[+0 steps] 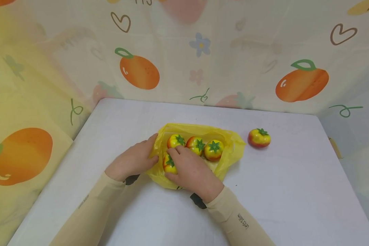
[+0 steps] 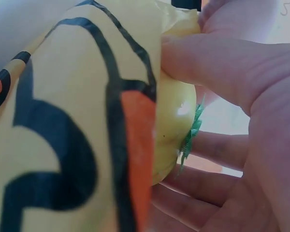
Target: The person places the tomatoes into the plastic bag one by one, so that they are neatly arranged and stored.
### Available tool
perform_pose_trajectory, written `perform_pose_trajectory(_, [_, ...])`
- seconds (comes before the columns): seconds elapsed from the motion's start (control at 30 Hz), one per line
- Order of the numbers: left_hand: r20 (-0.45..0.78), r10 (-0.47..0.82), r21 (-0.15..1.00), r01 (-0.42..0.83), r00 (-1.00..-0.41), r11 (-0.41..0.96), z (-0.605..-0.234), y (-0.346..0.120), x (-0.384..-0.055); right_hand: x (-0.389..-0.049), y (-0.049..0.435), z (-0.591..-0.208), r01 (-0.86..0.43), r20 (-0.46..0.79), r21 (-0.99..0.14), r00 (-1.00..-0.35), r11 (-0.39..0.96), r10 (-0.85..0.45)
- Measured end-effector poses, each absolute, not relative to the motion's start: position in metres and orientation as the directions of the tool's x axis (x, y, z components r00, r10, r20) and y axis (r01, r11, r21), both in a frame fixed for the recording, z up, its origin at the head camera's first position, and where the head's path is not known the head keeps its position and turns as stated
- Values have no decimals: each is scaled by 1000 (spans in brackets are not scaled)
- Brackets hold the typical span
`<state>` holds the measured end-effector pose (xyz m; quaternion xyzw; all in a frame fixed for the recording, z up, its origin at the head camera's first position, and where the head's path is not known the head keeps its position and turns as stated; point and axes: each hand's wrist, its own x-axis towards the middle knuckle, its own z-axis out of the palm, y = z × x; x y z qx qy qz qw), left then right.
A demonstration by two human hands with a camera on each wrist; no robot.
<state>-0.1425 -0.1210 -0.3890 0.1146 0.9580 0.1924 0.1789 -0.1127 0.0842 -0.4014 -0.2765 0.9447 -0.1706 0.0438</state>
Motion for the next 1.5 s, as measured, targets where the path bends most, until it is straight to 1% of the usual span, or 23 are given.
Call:
perform_pose_trajectory(0.3, [-297,288,406,152,-911,901,-387,-120,-143,-113,82,-404,-495,-31,-366,-840,788,-542])
perform_pose_trajectory(0.7, [-302,295,400,160,-907,903,-387,-119,-144,-115,81,-413,-509,7,-388,-835,768,-550])
perform_pose_trajectory(1.03, [-313,293,398,155,-904,904,-385,-118,-143,-117,80,-418,-511,-1,-376,-834,773,-551])
perform_pose_trajectory(1.5, [-302,301,405,164,-904,899,-388,-120,-142,-117,81,-422,-496,-27,-394,-836,774,-549])
